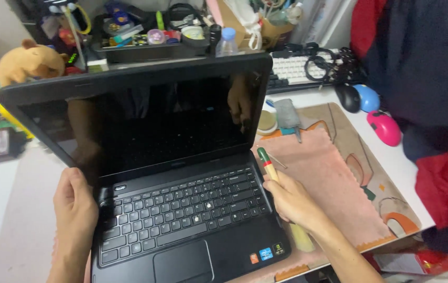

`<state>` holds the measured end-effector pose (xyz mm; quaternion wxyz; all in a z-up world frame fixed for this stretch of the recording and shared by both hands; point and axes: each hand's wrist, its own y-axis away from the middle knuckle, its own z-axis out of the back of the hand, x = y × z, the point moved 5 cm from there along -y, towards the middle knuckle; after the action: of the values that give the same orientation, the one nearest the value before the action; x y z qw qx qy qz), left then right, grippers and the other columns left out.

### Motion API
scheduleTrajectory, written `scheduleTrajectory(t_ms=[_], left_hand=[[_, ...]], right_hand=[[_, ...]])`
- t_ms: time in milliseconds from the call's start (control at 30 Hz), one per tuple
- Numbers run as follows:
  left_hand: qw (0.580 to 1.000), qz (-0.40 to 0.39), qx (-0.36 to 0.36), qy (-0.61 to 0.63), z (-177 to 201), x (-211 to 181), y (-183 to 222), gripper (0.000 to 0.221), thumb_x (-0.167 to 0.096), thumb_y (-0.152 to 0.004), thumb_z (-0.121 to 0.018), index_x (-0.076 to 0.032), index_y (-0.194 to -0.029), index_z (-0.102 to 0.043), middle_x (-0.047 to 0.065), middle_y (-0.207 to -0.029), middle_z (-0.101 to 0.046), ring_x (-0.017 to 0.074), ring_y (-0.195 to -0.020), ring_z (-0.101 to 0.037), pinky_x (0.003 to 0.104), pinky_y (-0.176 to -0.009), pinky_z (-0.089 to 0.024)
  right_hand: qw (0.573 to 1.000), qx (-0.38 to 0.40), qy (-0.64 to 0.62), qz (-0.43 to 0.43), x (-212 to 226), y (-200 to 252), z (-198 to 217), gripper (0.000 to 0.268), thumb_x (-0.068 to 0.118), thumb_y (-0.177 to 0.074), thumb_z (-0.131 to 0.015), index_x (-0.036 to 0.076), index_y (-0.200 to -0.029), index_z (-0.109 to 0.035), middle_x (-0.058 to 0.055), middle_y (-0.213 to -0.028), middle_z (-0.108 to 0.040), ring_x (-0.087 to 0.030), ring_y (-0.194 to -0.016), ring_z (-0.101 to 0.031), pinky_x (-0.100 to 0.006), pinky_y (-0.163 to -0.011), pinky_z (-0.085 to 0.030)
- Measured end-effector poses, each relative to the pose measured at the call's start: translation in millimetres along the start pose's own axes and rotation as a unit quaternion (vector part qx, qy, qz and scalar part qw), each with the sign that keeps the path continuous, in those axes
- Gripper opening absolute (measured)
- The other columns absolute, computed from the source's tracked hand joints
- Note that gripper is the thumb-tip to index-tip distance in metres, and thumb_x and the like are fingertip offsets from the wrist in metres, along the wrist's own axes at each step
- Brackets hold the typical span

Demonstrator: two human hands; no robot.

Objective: Finalizing the installation of a laptop keyboard by cleaning it with a brush, connecting the ribbon cable, and snapping it into the chassis.

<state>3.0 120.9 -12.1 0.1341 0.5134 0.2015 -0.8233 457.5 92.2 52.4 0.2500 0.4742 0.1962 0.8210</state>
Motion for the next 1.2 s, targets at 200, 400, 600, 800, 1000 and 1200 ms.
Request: scheduleTrajectory(t_ms=[200,400,600,800,1000,1200], left_hand=[[0.991,-0.057,0.010,-0.122,-15.6,-20.8,13.5,0.054,-0.030,-0.140,-0.034,-0.009,-0.092,-0.042,0.012,-0.097,-0.047,0.0299,-0.097,-0.047,0.051,-0.089,-0.035],[0.963,-0.019,0.051,-0.265,-11.1,31.9,-1.9,0.052,-0.029,-0.139,-0.037,0.004,-0.104,-0.056,0.031,-0.115,-0.059,0.0536,-0.116,-0.057,0.065,-0.099,-0.039],[0.995,-0.012,-0.036,-0.090,-31.6,129.9,-5.1,0.051,-0.031,-0.151,-0.047,-0.005,-0.107,-0.054,0.014,-0.106,-0.052,0.0293,-0.105,-0.048,0.045,-0.093,-0.037],[0.994,-0.084,-0.029,-0.058,-21.4,92.1,2.1,0.050,-0.016,-0.149,-0.040,-0.003,-0.103,-0.051,0.014,-0.106,-0.049,0.0291,-0.105,-0.047,0.046,-0.092,-0.034],[0.964,0.028,-0.017,-0.265,-14.3,55.7,1.9,0.051,-0.033,-0.136,-0.038,-0.003,-0.107,-0.068,0.027,-0.117,-0.068,0.0553,-0.112,-0.066,0.068,-0.086,-0.044],[0.994,0.091,0.012,-0.059,-23.2,105.4,-4.3,0.063,-0.043,-0.148,-0.033,-0.004,-0.104,-0.055,0.017,-0.098,-0.057,0.0310,-0.100,-0.053,0.050,-0.094,-0.041]], right_hand=[[1.000,-0.001,0.008,0.006,-26.6,-27.1,5.9,0.052,0.030,-0.104,-0.051,0.014,-0.147,-0.074,-0.007,-0.118,-0.081,-0.020,-0.052,-0.057,-0.035,-0.047,-0.041],[0.990,-0.017,0.115,0.079,-48.5,-49.1,36.9,0.047,0.039,-0.107,-0.055,0.023,-0.145,-0.077,0.006,-0.135,-0.086,-0.012,-0.126,-0.078,-0.031,-0.111,-0.054],[0.946,-0.171,0.237,0.141,-60.0,-73.5,97.7,0.017,0.031,-0.107,-0.057,0.018,-0.111,-0.067,-0.005,-0.102,-0.075,-0.029,-0.096,-0.069,-0.048,-0.084,-0.051],[0.863,-0.285,0.311,0.279,-108.3,-134.7,104.3,0.033,0.016,-0.106,-0.060,0.017,-0.134,-0.076,-0.016,-0.116,-0.075,-0.045,-0.116,-0.066,-0.062,-0.103,-0.046],[0.863,-0.312,0.367,0.153,-106.6,-152.8,149.4,0.055,0.037,-0.117,-0.050,0.040,-0.171,-0.056,-0.025,-0.095,-0.065,-0.050,-0.094,-0.068,-0.062,-0.085,-0.056],[0.860,-0.303,0.388,0.135,-119.6,-166.5,170.0,0.041,0.037,-0.121,-0.050,0.012,-0.145,-0.074,-0.029,-0.110,-0.069,-0.056,-0.108,-0.070,-0.067,-0.093,-0.056]])
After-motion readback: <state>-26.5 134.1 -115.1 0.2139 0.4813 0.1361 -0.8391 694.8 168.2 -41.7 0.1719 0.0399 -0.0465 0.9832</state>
